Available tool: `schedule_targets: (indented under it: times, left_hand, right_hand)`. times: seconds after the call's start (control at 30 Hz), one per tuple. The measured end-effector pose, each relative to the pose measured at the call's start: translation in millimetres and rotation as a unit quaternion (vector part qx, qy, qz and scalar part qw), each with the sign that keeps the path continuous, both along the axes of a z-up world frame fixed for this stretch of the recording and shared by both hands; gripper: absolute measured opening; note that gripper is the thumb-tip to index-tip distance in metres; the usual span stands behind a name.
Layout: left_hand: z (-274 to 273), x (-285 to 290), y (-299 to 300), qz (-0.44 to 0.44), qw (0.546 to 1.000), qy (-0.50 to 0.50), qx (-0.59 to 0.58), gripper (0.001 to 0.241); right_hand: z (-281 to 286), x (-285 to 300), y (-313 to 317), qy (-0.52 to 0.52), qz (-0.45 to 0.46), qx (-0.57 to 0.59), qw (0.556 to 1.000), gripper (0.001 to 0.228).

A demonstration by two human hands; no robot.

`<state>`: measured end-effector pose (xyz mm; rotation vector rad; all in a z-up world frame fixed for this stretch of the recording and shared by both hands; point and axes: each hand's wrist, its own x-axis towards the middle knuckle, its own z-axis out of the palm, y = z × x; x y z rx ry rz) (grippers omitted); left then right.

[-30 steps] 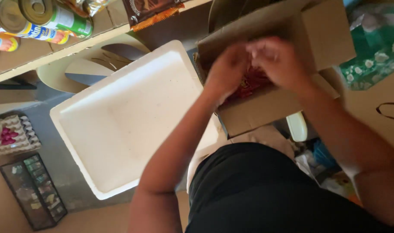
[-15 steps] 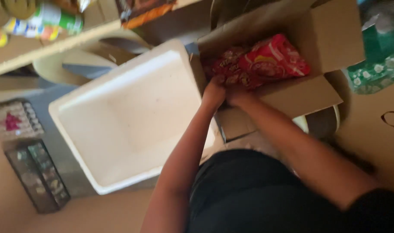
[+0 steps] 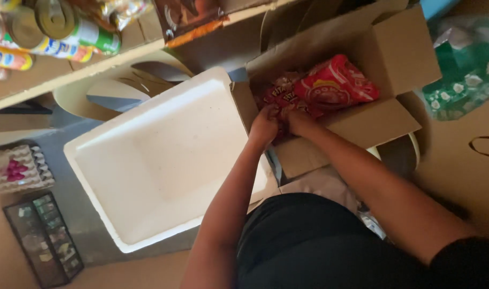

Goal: Organizing and stocking various snack food packets from a container onto storage shelves in a store environment.

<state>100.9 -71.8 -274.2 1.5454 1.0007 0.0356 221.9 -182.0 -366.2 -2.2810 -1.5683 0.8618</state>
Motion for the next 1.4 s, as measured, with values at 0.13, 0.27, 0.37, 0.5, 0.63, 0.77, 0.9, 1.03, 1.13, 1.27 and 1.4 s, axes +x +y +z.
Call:
schedule_targets:
  times: [0.13,0.27,0.37,0.5,0.63,0.77,0.9,1.03,1.13,1.27,1.4]
  left_hand:
    - [-12.3,4.9,14.2,-0.045,0.997,0.024,0.061,0.040]
    - [-18.3,-7.3,2.2,-0.034,0.997,-0.059,0.025,0.044]
    - [-26.9,-4.0,4.0,-0.039,0.996,-0.074,0.011,0.047]
    - [-8.1,0.4,8.6,-0.044,0.999,-0.014,0.009,0.042]
    - [-22.0,-1.6,4.1,-0.025,0.998,-0.035,-0.044,0.044]
    - [-25.1,-5.4,0.8,0.001,0.992,-0.081,-0.100,0.044]
    - [-12.7,-4.2,3.7,-0.030,0.995,-0.082,-0.056,0.043]
    - [-8.9,-3.0,3.6,-0.017,0.997,-0.026,-0.073,0.044]
    - [-13.1,-3.9,3.5,-0.030,0.994,-0.075,-0.072,0.043]
    - [3.1,-8.6,6.1,-0.039,0.998,-0.050,0.030,0.041]
    - [5.4,-5.5,0.8,-0.014,0.999,-0.049,-0.013,0.042]
  right_hand:
    - [-107.7,23.0,17.2,-0.025,0.005,0.003,1.000,0.038]
    - [-75.6,22.9,21.7,0.079,-0.121,-0.163,0.976,0.033]
    - [-68.7,35.8,22.3,0.072,-0.049,-0.182,0.979,0.034]
    - [-70.4,18.0,14.5,0.062,0.053,-0.179,0.980,0.039]
    - [-97.2,-17.3,21.1,0.069,0.008,-0.132,0.989,0.043]
    - [-127.6,-24.7,13.6,0.080,-0.024,-0.084,0.993,0.044]
    - [-129.9,4.3,3.5,0.088,-0.019,-0.036,0.995,0.038]
    - [-60.0,62.4,-26.4,-0.039,-0.176,-0.082,0.980,0.023]
    - [-40.0,98.2,-56.4,-0.136,-0.252,-0.022,0.958,0.026]
    - [-10.8,146.2,-68.9,-0.132,-0.387,0.183,0.894,0.046]
    - [-60.4,189.4,-81.3,-0.098,-0.381,0.223,0.892,0.045]
